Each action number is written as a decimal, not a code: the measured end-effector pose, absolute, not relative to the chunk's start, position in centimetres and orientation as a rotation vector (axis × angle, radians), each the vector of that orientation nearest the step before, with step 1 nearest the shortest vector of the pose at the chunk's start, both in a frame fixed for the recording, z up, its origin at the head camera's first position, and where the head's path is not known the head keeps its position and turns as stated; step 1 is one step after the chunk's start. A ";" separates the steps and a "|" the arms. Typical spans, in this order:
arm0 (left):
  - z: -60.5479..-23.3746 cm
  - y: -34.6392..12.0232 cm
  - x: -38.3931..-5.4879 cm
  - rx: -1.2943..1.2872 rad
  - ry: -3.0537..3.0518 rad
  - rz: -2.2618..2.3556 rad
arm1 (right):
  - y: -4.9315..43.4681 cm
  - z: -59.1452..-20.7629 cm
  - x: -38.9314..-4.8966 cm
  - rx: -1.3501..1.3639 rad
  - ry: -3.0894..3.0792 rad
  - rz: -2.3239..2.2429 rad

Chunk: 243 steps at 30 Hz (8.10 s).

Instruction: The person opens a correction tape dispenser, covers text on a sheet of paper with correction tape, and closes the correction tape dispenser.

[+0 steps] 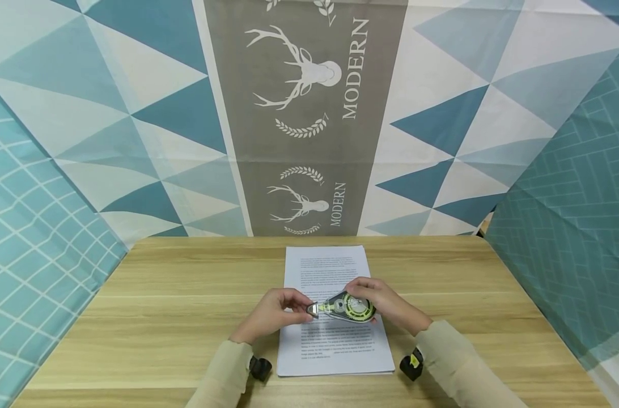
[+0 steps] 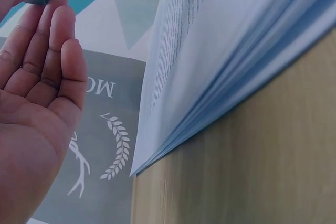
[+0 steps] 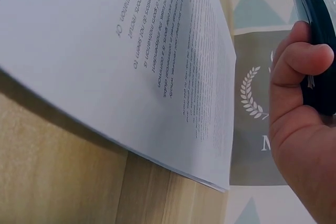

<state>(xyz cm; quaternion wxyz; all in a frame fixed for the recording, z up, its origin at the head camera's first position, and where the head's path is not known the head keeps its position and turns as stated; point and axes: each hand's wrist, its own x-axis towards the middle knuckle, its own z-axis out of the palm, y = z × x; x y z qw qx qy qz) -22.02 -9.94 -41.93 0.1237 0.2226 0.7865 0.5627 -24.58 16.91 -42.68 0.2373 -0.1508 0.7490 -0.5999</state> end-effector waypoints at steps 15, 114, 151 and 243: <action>-41.9 -9.6 -22.0 0.667 2.285 1.665 | 16.4 -42.4 -24.4 -0.397 2.042 -1.641; -45.2 -9.5 -22.7 0.715 2.390 1.657 | 17.7 -43.8 -24.1 -0.399 1.989 -1.701; -44.9 -10.6 -23.6 0.925 2.722 0.875 | 22.3 -42.9 -23.9 -0.099 2.192 -1.835; -45.0 -10.4 -22.9 0.877 2.781 0.734 | 27.5 -45.0 -26.4 0.615 2.544 -1.566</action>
